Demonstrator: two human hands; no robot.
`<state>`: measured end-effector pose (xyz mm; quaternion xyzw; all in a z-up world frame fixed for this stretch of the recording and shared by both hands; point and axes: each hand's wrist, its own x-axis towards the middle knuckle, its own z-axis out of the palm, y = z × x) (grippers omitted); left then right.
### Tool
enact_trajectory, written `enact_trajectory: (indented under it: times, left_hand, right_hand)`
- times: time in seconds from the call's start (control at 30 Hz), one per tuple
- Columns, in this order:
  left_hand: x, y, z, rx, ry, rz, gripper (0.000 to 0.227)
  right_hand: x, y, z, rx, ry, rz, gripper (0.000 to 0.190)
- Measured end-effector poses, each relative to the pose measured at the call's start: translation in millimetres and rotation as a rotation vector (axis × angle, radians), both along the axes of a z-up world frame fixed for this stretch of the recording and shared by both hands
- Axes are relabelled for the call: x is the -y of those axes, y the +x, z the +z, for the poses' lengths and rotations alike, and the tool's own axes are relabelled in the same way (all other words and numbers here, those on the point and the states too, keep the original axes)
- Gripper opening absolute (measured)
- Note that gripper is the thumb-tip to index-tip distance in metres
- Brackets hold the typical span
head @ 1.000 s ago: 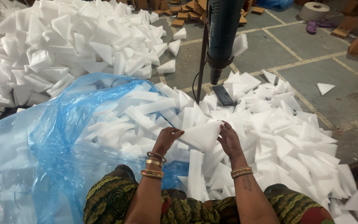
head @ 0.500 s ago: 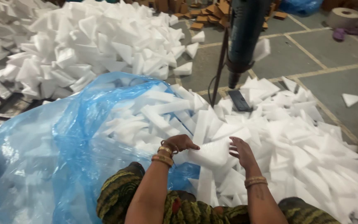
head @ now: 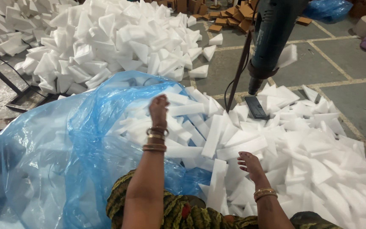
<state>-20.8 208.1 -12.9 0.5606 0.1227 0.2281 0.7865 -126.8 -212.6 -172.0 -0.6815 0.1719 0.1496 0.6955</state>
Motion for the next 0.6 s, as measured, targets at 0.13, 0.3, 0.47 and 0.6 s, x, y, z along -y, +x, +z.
enact_trajectory:
  times: [0.13,0.3,0.47,0.6]
  left_hand:
    - [49.7,-13.2,-63.4,-0.053,0.211,-0.272,0.022]
    - [109.3,-43.8,-127.9,-0.256,0.496,-0.391,0.021]
    - [154.4,-92.8,-180.2,-0.347,0.789,-0.5,0.036]
    - [168.4,-128.2,-208.8,-0.635,0.907,-0.605,0.05]
  right_hand:
    - [-0.5,-8.4,2.0,-0.022,-0.139,-0.003,0.04]
    - [9.7,-25.4,-0.5,0.196,-0.571,-0.065,0.037]
    - [19.4,-42.9,-6.5,0.04,-0.93,-0.08,0.036]
    - [22.9,-57.6,-13.4,-0.12,-1.057,-0.007,0.044]
